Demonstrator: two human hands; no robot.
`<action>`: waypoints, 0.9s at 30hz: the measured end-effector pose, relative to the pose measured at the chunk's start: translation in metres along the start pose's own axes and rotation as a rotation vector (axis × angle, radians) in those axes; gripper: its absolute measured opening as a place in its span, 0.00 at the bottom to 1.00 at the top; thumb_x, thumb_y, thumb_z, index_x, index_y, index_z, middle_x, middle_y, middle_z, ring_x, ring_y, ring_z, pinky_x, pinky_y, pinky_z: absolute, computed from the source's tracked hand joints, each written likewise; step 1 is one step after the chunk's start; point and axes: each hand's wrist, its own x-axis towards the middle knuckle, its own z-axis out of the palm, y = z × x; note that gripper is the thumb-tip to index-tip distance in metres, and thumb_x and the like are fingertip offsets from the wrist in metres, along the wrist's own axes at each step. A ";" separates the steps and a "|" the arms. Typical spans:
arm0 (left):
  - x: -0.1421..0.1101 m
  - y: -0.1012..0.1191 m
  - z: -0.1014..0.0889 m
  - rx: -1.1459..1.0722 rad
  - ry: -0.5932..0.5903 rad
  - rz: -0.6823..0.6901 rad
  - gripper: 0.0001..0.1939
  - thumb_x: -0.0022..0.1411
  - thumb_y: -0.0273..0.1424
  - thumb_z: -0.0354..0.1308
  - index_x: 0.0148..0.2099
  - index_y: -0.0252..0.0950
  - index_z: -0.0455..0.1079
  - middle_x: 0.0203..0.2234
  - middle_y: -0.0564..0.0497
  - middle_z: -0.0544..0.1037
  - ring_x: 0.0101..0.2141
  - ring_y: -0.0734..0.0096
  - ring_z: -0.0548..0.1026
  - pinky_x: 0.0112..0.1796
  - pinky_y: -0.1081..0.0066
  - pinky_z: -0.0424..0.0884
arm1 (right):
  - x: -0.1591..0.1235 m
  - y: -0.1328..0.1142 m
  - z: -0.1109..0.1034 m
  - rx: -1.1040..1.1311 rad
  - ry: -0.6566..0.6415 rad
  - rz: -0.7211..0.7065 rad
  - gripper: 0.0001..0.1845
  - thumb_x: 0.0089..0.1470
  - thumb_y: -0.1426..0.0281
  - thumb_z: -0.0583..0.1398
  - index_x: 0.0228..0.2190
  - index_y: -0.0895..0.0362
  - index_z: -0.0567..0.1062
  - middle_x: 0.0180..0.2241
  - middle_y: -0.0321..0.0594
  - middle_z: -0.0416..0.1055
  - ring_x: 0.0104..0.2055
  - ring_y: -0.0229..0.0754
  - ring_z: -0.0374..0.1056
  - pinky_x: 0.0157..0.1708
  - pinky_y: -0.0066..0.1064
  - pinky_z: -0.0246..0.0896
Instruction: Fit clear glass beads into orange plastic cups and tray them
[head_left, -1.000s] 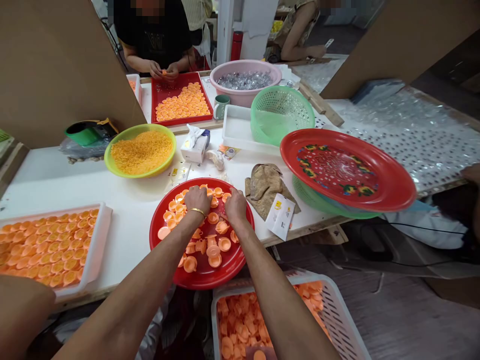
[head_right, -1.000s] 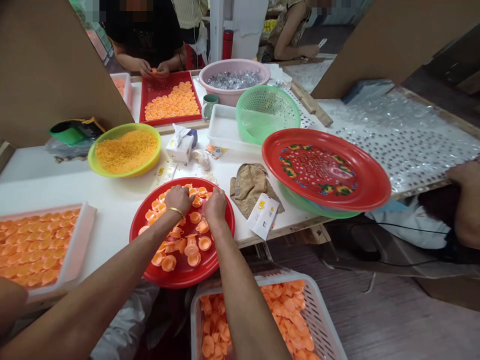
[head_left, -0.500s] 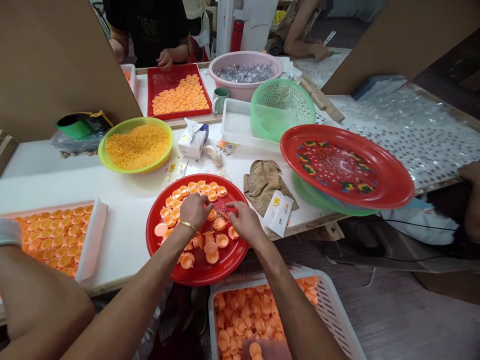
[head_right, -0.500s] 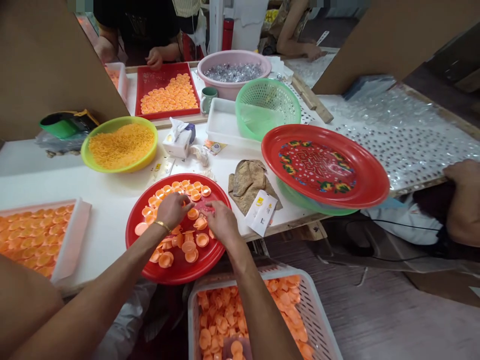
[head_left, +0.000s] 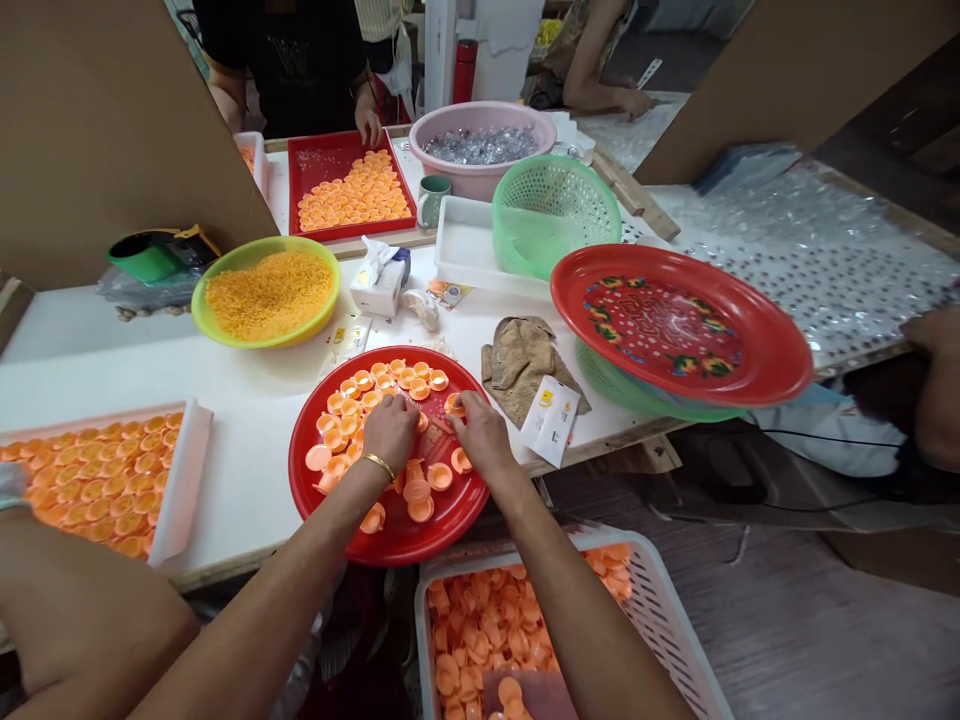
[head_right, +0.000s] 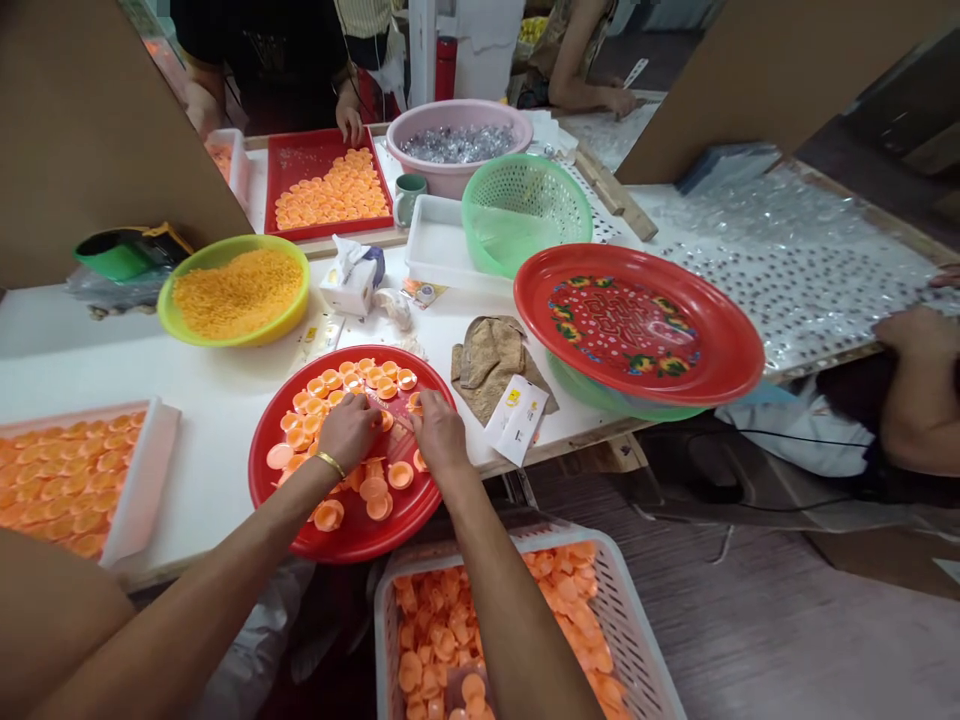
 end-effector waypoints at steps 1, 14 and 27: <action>0.003 0.000 0.003 0.012 0.004 -0.006 0.11 0.61 0.28 0.52 0.35 0.34 0.76 0.34 0.41 0.73 0.41 0.55 0.68 0.38 0.63 0.65 | 0.004 0.002 0.002 -0.021 0.021 -0.001 0.06 0.51 0.76 0.61 0.33 0.57 0.71 0.35 0.42 0.73 0.39 0.44 0.67 0.41 0.34 0.60; 0.036 0.041 0.012 -0.035 0.030 0.134 0.12 0.64 0.30 0.50 0.45 0.41 0.72 0.38 0.45 0.72 0.43 0.60 0.66 0.41 0.64 0.64 | -0.007 0.007 -0.015 -0.188 0.082 0.111 0.03 0.55 0.74 0.57 0.33 0.59 0.70 0.37 0.45 0.70 0.41 0.45 0.64 0.42 0.35 0.59; -0.035 0.036 -0.004 -0.053 -0.109 0.119 0.08 0.58 0.33 0.57 0.34 0.38 0.76 0.32 0.46 0.74 0.38 0.60 0.70 0.34 0.66 0.65 | -0.030 -0.013 -0.030 -0.298 -0.211 -0.020 0.09 0.54 0.73 0.59 0.40 0.57 0.72 0.41 0.44 0.70 0.43 0.46 0.66 0.41 0.35 0.59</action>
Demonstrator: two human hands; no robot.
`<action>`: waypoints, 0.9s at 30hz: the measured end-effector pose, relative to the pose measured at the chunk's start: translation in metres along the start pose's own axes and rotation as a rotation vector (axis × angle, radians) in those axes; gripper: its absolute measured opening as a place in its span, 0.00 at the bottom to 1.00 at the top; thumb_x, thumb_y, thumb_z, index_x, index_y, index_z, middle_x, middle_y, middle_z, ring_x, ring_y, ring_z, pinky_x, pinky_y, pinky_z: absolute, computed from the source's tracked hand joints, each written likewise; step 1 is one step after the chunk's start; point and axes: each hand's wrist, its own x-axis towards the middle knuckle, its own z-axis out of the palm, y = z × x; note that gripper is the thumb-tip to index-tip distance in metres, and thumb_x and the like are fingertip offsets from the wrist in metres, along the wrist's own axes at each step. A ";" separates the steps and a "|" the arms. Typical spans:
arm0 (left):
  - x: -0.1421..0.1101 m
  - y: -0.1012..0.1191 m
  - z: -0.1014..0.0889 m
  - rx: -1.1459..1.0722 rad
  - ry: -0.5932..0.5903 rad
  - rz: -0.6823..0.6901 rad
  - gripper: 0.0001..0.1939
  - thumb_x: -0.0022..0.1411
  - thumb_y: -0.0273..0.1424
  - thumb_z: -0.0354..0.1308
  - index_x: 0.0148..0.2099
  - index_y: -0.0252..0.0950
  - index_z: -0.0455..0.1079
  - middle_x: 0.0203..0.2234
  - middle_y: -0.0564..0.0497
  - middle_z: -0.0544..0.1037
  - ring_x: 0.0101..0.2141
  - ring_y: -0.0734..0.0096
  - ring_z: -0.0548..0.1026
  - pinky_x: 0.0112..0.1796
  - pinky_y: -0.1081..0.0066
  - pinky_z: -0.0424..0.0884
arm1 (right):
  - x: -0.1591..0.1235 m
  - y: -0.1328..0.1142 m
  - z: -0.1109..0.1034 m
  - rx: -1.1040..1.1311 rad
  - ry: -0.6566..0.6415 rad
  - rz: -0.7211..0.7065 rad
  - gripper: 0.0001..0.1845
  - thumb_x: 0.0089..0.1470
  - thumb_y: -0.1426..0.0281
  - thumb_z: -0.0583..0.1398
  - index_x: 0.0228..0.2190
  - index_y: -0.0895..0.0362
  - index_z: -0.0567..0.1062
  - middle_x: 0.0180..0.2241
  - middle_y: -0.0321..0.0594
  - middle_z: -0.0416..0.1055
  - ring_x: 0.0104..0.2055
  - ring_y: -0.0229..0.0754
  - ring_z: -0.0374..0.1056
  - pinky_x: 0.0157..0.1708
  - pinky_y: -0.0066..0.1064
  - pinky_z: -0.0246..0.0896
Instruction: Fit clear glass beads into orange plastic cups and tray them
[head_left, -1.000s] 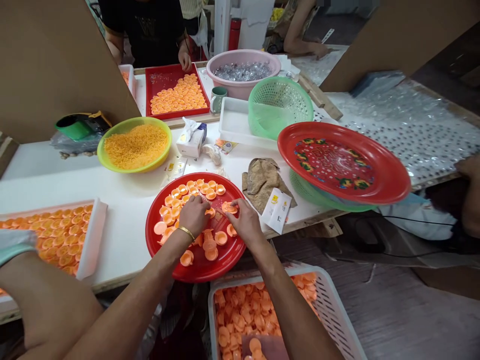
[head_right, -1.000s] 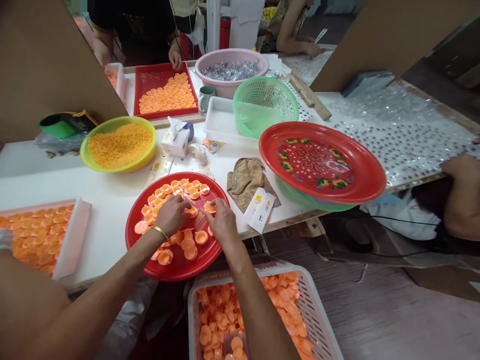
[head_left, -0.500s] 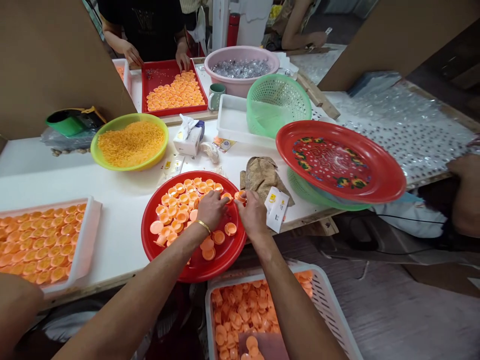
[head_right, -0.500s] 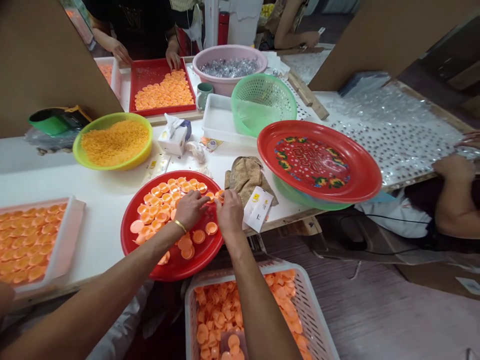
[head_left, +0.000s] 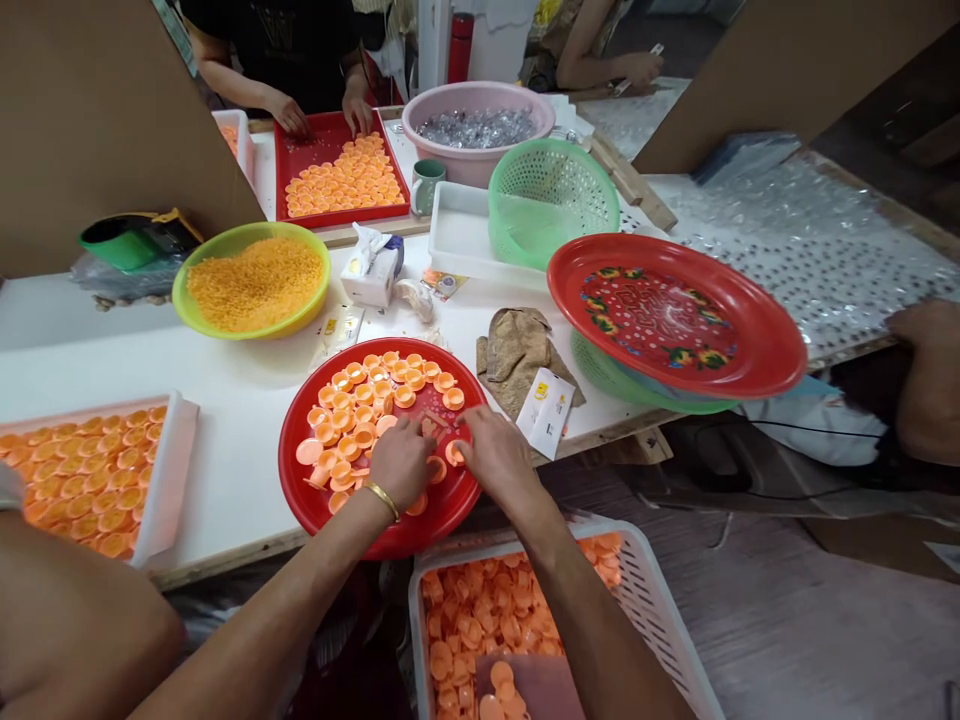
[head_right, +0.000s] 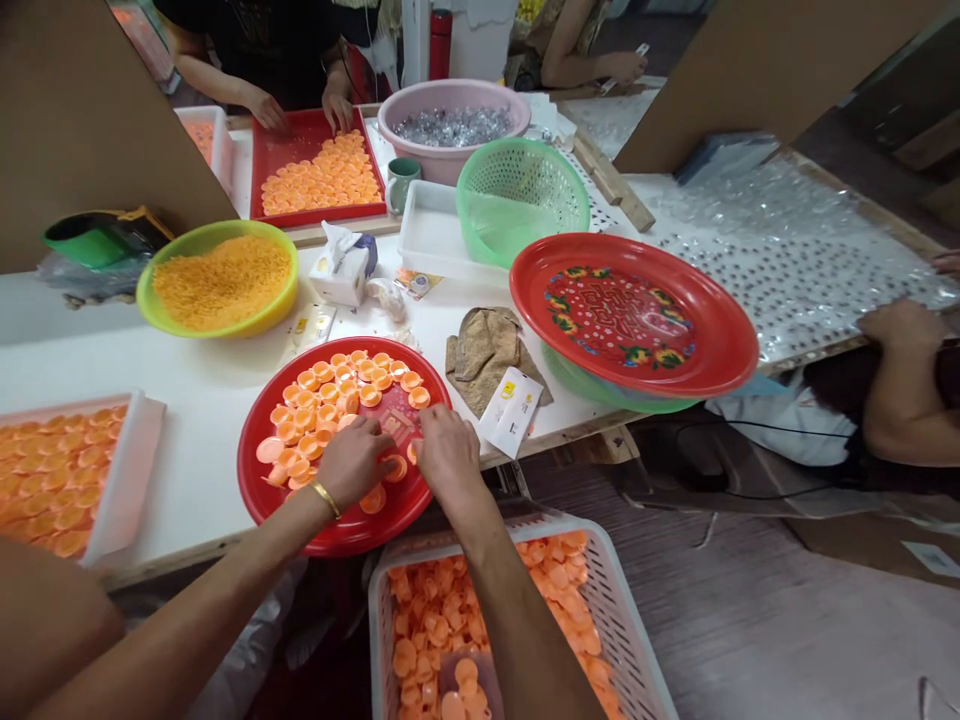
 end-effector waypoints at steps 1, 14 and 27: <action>-0.003 0.003 0.003 0.007 -0.008 0.010 0.08 0.59 0.31 0.56 0.32 0.37 0.76 0.32 0.45 0.75 0.39 0.60 0.70 0.36 0.65 0.65 | -0.006 -0.001 0.000 -0.021 -0.032 -0.036 0.08 0.53 0.73 0.59 0.38 0.56 0.73 0.38 0.43 0.71 0.42 0.47 0.66 0.41 0.36 0.59; 0.058 -0.025 -0.022 0.019 0.195 -0.315 0.15 0.65 0.31 0.46 0.47 0.36 0.71 0.40 0.41 0.74 0.45 0.57 0.68 0.40 0.64 0.65 | 0.016 -0.004 0.019 -0.100 0.094 0.105 0.15 0.60 0.79 0.47 0.43 0.60 0.70 0.47 0.51 0.65 0.44 0.46 0.64 0.41 0.36 0.58; -0.012 -0.034 0.006 0.071 0.109 -0.317 0.13 0.62 0.35 0.51 0.43 0.34 0.71 0.37 0.41 0.74 0.42 0.56 0.68 0.41 0.63 0.65 | -0.006 -0.068 0.032 0.215 -0.159 0.153 0.07 0.54 0.68 0.60 0.36 0.54 0.75 0.37 0.44 0.74 0.38 0.46 0.71 0.33 0.32 0.61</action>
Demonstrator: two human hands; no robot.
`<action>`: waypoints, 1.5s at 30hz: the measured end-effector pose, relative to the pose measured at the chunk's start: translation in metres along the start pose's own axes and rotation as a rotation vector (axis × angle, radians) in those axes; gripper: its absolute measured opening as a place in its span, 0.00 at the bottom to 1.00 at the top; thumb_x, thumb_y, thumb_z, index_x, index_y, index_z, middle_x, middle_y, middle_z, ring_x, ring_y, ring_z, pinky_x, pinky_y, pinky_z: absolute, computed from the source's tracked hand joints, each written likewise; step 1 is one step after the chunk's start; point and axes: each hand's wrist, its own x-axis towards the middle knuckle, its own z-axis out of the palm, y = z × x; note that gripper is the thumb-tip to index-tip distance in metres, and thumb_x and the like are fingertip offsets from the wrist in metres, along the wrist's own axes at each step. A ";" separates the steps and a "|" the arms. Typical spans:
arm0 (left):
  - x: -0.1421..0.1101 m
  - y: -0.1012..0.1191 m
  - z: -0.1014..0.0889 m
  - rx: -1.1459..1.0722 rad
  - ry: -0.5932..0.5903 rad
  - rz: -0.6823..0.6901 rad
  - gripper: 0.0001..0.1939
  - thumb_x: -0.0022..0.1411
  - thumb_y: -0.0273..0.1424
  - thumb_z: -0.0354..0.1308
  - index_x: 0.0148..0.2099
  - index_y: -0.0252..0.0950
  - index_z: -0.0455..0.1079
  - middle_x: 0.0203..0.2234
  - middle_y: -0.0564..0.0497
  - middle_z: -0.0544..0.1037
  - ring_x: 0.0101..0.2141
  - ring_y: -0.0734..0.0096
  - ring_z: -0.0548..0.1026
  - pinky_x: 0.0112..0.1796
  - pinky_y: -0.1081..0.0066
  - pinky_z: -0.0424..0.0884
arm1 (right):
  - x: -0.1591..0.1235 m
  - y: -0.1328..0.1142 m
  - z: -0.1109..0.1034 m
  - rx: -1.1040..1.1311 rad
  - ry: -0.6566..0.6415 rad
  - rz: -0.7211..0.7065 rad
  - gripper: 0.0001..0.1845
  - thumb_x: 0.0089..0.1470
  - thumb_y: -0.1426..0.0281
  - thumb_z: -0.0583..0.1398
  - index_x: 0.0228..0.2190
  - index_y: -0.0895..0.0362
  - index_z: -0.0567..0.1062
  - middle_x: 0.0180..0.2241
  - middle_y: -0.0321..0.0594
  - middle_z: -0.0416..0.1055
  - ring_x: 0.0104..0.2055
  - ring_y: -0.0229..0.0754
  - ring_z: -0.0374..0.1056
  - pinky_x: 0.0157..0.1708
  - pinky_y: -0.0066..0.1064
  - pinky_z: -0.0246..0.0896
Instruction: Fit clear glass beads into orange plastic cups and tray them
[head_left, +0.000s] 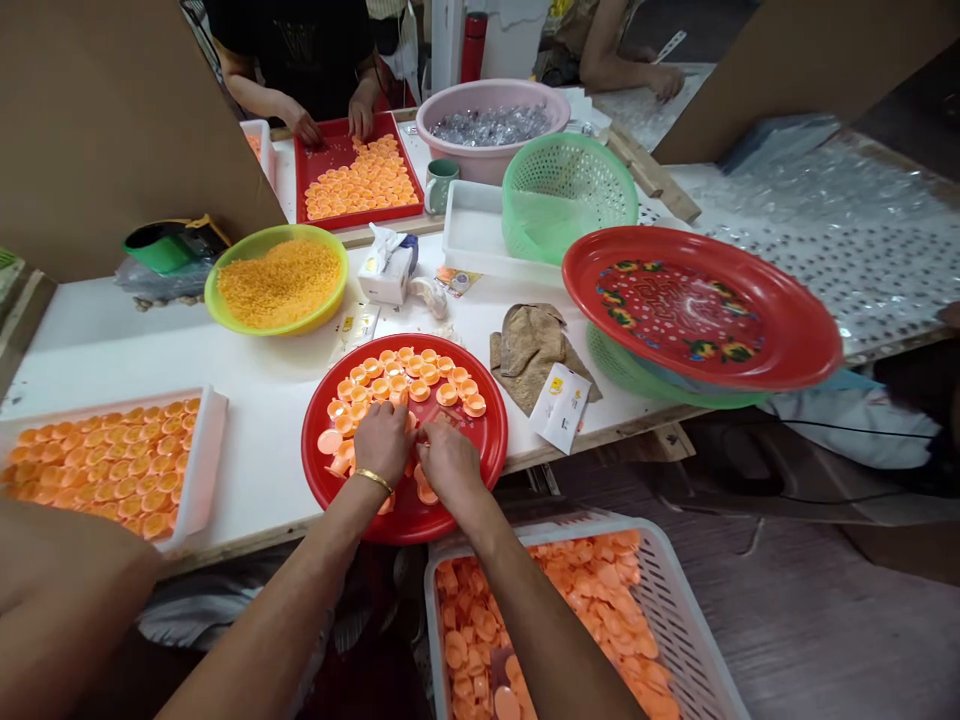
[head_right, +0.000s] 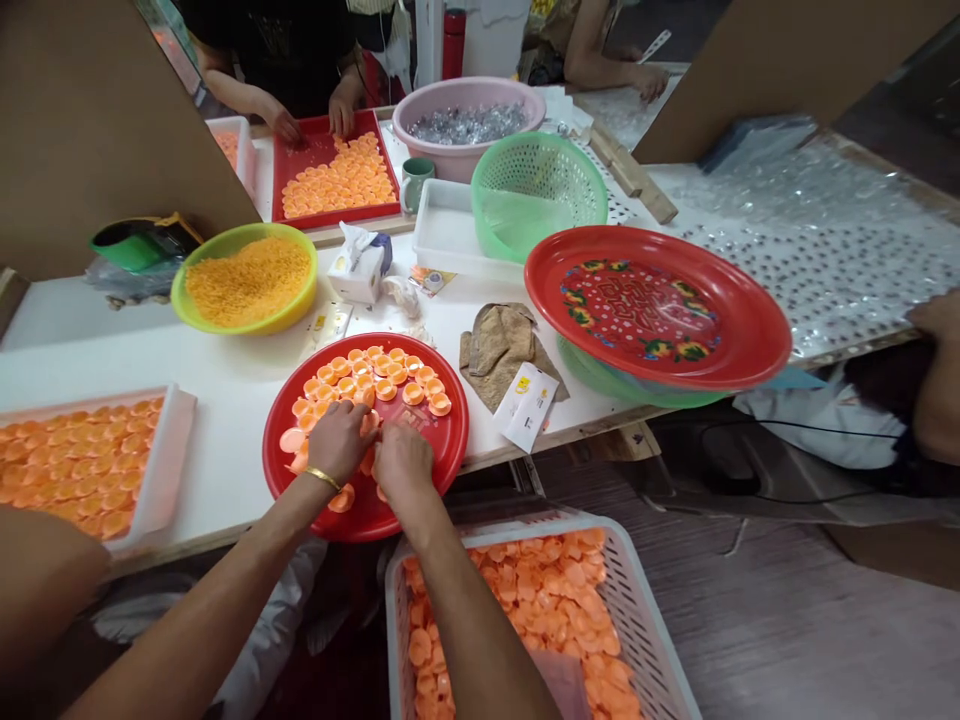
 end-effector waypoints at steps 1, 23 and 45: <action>0.002 0.002 -0.001 0.011 -0.008 0.014 0.12 0.62 0.35 0.52 0.43 0.34 0.71 0.38 0.41 0.74 0.43 0.56 0.68 0.41 0.63 0.65 | 0.002 0.004 -0.001 0.004 0.004 0.019 0.06 0.55 0.68 0.59 0.35 0.54 0.75 0.34 0.43 0.75 0.35 0.45 0.71 0.32 0.31 0.60; -0.008 0.025 -0.016 -0.166 -0.057 0.083 0.13 0.64 0.37 0.50 0.46 0.40 0.71 0.39 0.47 0.74 0.38 0.66 0.73 0.34 0.70 0.66 | -0.015 0.049 -0.023 -0.086 0.223 0.010 0.14 0.61 0.73 0.49 0.45 0.55 0.71 0.47 0.42 0.70 0.40 0.41 0.70 0.34 0.29 0.58; 0.000 0.004 0.000 -0.050 0.212 -0.007 0.16 0.66 0.35 0.48 0.47 0.31 0.70 0.38 0.40 0.72 0.41 0.56 0.68 0.41 0.62 0.65 | -0.021 0.027 -0.002 -0.306 0.218 -0.138 0.09 0.60 0.70 0.54 0.42 0.54 0.71 0.41 0.42 0.70 0.42 0.45 0.64 0.39 0.36 0.53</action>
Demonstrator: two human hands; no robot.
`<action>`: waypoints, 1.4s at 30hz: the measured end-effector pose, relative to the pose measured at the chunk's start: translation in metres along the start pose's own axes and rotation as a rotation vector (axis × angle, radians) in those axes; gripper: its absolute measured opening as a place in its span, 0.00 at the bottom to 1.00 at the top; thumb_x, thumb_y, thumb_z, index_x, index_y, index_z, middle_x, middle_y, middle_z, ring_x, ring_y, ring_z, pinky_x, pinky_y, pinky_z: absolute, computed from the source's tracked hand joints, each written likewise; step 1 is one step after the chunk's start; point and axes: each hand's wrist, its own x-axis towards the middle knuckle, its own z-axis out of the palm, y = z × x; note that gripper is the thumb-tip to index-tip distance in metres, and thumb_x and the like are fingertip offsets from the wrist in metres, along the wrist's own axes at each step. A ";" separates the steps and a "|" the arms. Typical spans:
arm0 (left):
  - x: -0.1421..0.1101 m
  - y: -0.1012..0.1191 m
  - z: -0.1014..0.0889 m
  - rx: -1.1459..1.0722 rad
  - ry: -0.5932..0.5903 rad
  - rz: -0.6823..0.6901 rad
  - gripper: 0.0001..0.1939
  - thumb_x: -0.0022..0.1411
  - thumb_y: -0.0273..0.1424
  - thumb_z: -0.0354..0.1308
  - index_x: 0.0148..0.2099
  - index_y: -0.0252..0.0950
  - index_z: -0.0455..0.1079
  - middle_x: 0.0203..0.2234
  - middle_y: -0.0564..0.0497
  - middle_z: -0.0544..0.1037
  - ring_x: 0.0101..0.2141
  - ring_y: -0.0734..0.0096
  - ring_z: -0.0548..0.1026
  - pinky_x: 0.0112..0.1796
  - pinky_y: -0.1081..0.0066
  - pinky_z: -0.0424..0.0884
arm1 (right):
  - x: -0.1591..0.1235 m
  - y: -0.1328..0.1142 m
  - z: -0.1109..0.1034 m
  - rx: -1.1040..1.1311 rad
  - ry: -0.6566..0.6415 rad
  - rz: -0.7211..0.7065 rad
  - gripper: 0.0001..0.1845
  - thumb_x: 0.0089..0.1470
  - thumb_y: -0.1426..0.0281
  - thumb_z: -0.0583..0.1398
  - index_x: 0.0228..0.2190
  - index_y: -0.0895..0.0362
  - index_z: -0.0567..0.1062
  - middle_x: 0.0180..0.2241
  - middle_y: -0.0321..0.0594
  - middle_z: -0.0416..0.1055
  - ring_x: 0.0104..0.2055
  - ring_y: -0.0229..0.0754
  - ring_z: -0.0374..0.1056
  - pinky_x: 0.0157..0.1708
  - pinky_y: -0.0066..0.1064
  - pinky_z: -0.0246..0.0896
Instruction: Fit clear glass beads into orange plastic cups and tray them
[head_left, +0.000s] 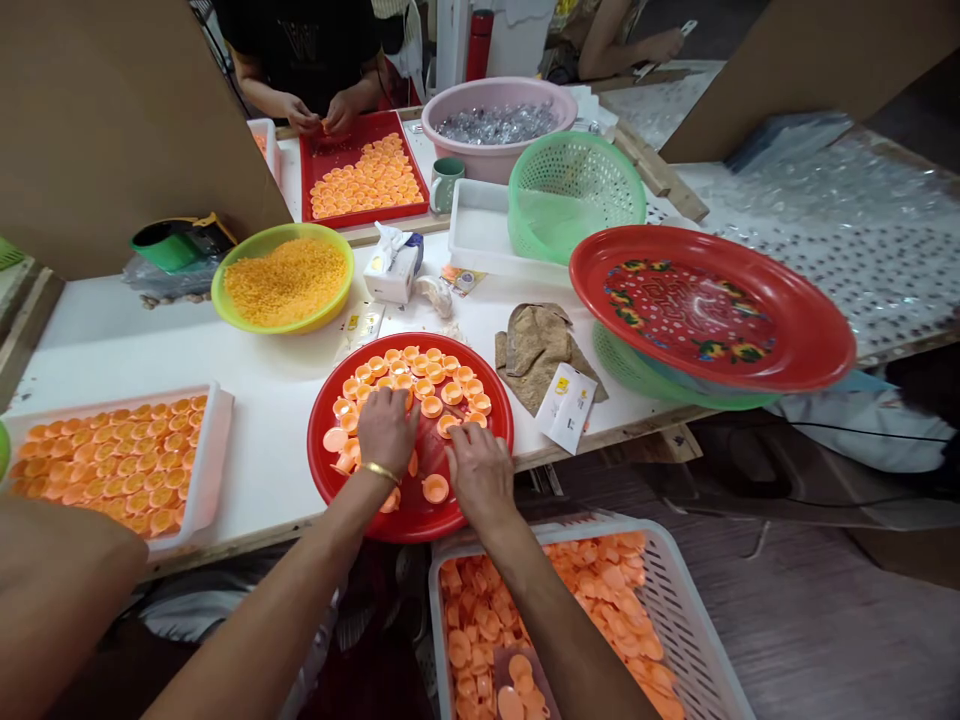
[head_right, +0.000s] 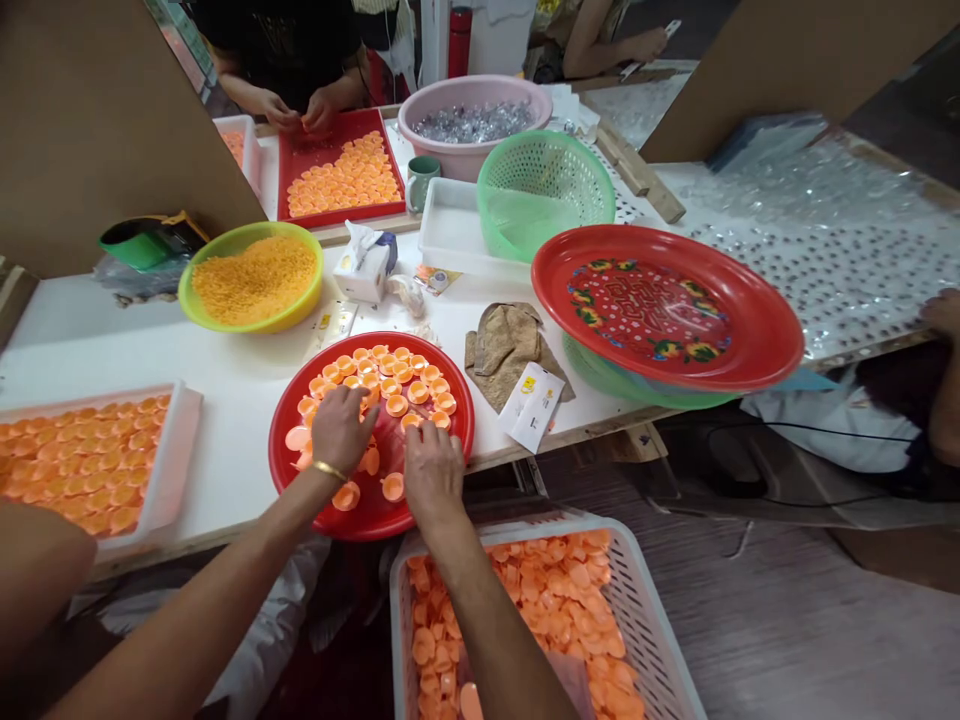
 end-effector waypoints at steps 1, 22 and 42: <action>0.012 -0.006 0.000 0.023 0.010 -0.032 0.16 0.64 0.35 0.49 0.46 0.29 0.70 0.39 0.38 0.72 0.42 0.53 0.67 0.41 0.60 0.64 | 0.004 -0.003 0.002 -0.018 -0.004 -0.015 0.09 0.60 0.71 0.54 0.41 0.54 0.71 0.41 0.43 0.70 0.42 0.45 0.63 0.39 0.36 0.53; -0.008 -0.004 -0.009 0.016 -0.161 0.079 0.14 0.64 0.29 0.48 0.45 0.34 0.73 0.38 0.42 0.72 0.42 0.59 0.68 0.41 0.64 0.65 | 0.022 -0.003 -0.007 0.077 0.003 -0.089 0.15 0.61 0.69 0.52 0.49 0.52 0.69 0.50 0.44 0.65 0.49 0.46 0.60 0.45 0.36 0.56; -0.039 0.058 0.010 -0.137 -0.308 0.273 0.11 0.62 0.22 0.48 0.40 0.31 0.72 0.36 0.41 0.73 0.37 0.60 0.72 0.37 0.63 0.67 | -0.020 0.022 -0.016 -0.007 0.085 0.114 0.14 0.58 0.74 0.56 0.47 0.57 0.70 0.45 0.45 0.68 0.43 0.45 0.65 0.41 0.35 0.58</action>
